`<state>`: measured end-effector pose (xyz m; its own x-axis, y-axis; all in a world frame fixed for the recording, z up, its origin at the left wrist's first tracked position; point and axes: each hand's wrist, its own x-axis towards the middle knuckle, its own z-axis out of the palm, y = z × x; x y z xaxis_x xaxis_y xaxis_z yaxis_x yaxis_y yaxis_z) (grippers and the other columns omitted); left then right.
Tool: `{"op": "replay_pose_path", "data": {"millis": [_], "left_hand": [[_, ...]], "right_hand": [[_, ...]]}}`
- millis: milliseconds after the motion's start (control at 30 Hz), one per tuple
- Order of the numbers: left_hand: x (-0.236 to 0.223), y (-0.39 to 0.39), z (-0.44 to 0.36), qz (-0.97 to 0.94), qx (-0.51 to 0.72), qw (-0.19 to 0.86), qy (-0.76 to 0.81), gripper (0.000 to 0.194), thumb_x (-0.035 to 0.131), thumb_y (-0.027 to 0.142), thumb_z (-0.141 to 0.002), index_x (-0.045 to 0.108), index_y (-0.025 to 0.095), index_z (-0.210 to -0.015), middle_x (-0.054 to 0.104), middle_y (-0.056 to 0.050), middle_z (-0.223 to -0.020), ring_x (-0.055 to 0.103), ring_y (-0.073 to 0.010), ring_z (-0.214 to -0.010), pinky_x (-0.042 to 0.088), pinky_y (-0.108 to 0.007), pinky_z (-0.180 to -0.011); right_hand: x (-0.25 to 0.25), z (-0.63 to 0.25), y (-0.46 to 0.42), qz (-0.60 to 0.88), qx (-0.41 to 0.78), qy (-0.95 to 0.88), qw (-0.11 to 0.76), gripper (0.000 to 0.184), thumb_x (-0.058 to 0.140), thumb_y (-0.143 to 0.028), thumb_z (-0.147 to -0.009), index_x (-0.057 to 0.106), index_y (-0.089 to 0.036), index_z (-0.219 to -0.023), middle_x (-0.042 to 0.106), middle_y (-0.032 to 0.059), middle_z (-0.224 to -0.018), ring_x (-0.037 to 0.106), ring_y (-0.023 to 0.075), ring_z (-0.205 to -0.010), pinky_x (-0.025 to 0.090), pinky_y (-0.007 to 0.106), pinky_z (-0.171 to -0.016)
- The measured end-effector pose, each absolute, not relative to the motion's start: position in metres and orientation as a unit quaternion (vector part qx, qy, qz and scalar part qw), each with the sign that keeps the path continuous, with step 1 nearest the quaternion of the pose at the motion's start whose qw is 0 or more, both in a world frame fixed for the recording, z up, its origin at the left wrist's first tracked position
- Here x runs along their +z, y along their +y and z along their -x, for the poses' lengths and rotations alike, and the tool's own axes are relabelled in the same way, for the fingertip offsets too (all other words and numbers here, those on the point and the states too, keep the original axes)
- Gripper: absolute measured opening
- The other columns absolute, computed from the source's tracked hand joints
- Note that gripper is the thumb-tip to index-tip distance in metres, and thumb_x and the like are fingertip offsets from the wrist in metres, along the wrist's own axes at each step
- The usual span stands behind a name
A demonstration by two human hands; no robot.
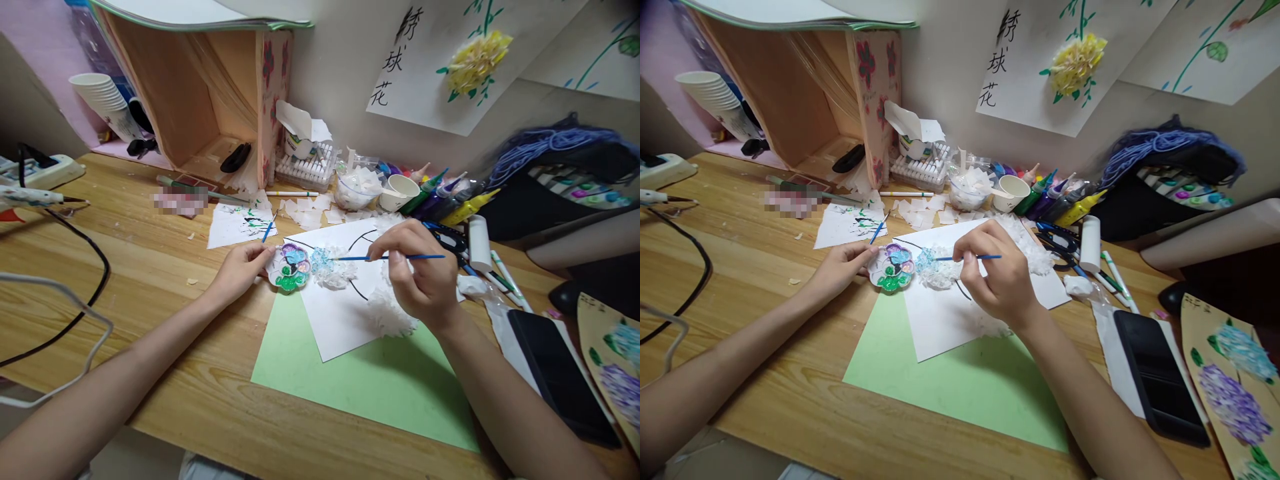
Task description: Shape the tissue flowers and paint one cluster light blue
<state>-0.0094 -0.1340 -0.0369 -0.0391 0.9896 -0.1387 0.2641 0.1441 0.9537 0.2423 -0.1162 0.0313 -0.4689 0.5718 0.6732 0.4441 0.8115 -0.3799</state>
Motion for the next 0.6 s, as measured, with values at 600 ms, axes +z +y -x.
{"op": "replay_pose_path", "data": {"millis": [600], "left_hand": [[-0.040,-0.134,0.010,-0.514,0.403,0.472,0.592,0.034,0.056,0.048,-0.074,0.063,0.015,-0.073,0.059,0.000,-0.063,0.057,-0.0130,-0.057,0.048,-0.024,-0.054]], "right_hand": [[0.016,-0.228,-0.119,0.262,0.116,-0.882,0.375,0.019,0.044,-0.011,-0.083,0.058,-0.021,-0.092,0.065,0.0044,-0.080,0.052,0.0185,-0.077,0.045,0.035,-0.067]]}}
